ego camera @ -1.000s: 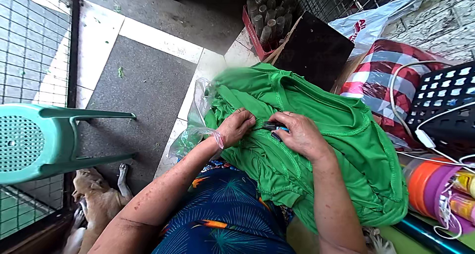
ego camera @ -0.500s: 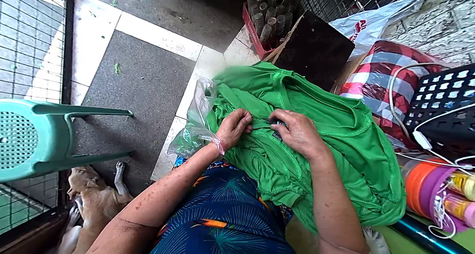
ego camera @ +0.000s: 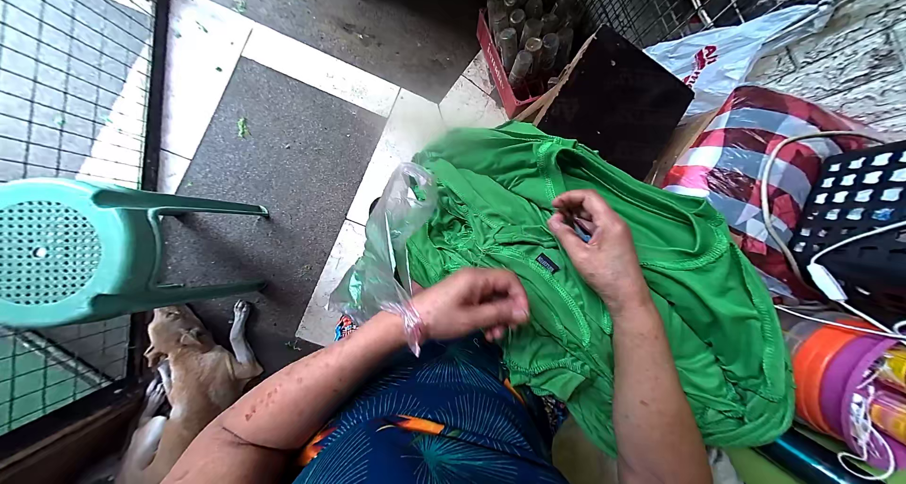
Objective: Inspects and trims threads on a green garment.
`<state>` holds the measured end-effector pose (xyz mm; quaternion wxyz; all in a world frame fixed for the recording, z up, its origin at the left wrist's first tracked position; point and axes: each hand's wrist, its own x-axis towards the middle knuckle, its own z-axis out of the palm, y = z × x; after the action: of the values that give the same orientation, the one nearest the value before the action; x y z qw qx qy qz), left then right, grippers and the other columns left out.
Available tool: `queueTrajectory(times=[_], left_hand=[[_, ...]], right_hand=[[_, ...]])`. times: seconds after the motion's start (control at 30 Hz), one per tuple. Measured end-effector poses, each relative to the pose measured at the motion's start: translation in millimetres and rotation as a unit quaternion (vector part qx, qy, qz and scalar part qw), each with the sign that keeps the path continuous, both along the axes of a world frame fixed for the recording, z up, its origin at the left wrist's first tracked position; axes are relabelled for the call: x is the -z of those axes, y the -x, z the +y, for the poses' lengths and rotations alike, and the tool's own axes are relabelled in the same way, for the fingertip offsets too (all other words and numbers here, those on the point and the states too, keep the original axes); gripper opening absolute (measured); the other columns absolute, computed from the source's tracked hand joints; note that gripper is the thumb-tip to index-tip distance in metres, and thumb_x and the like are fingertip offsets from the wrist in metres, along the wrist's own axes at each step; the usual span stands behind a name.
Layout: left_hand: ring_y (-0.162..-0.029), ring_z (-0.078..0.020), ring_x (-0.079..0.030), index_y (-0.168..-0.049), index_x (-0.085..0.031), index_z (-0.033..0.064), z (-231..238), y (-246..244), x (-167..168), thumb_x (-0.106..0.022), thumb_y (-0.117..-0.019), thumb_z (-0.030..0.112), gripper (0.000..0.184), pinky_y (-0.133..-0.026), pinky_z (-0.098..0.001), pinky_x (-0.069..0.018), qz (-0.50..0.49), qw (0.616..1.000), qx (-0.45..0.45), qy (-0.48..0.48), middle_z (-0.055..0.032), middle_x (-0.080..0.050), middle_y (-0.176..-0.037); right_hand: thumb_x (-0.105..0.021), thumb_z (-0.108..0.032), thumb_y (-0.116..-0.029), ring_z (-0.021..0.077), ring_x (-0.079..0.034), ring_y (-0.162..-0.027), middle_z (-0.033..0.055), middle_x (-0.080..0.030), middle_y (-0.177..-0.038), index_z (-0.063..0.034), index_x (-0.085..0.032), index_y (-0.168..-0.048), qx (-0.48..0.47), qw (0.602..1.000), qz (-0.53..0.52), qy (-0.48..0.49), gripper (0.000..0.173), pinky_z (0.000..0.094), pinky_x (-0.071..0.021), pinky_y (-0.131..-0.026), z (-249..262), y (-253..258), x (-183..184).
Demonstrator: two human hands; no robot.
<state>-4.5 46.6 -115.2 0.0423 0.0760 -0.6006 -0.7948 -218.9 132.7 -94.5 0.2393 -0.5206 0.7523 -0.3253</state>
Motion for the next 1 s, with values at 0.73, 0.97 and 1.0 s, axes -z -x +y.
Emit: queueTrajectory(times=[0.73, 0.97, 1.0], left_hand=[[-0.111, -0.0527, -0.064, -0.115, -0.065, -0.0144, -41.6, -94.3, 41.4, -0.058, -0.0983, -0.001, 0.023, -0.096, -0.0669, -0.0476, -0.339, 0.836, -0.075, 0.425, -0.0349, -0.066, -0.115], [-0.096, -0.0423, -0.069, -0.110, -0.072, -0.0049, -40.8, -89.7, 19.3, -0.070, -0.0926, 0.004, 0.020, -0.089, -0.0619, -0.0513, -0.267, 0.869, -0.081, 0.408, -0.0237, -0.071, -0.099], [-0.106, -0.0456, -0.066, -0.117, -0.070, -0.0046, -43.3, -90.1, 13.4, -0.069, -0.0937, 0.003, 0.024, -0.095, -0.0640, -0.0483, -0.276, 0.870, -0.049, 0.405, -0.0260, -0.070, -0.109]], right_hand=[[-0.063, 0.005, -0.0933, 0.0256, -0.069, -0.082, 0.0187, -0.070, -0.089, 0.0078, -0.067, -0.108, -0.112, 0.977, -0.181, -0.030, 0.016, 0.0403, -0.0568, -0.076, -41.5, -144.0, -5.8], [-0.068, -0.007, -0.0963, 0.0311, -0.070, -0.096, 0.0202, -0.071, -0.104, 0.0045, -0.068, -0.117, -0.099, 0.982, -0.111, -0.117, 0.024, 0.0473, -0.0563, -0.086, -28.6, -128.0, 9.0], [-0.070, -0.013, -0.0967, 0.0313, -0.070, -0.102, 0.0203, -0.071, -0.111, 0.0034, -0.067, -0.123, -0.101, 0.981, -0.102, -0.133, 0.031, 0.0478, -0.0558, -0.090, -25.4, -123.7, 6.8]])
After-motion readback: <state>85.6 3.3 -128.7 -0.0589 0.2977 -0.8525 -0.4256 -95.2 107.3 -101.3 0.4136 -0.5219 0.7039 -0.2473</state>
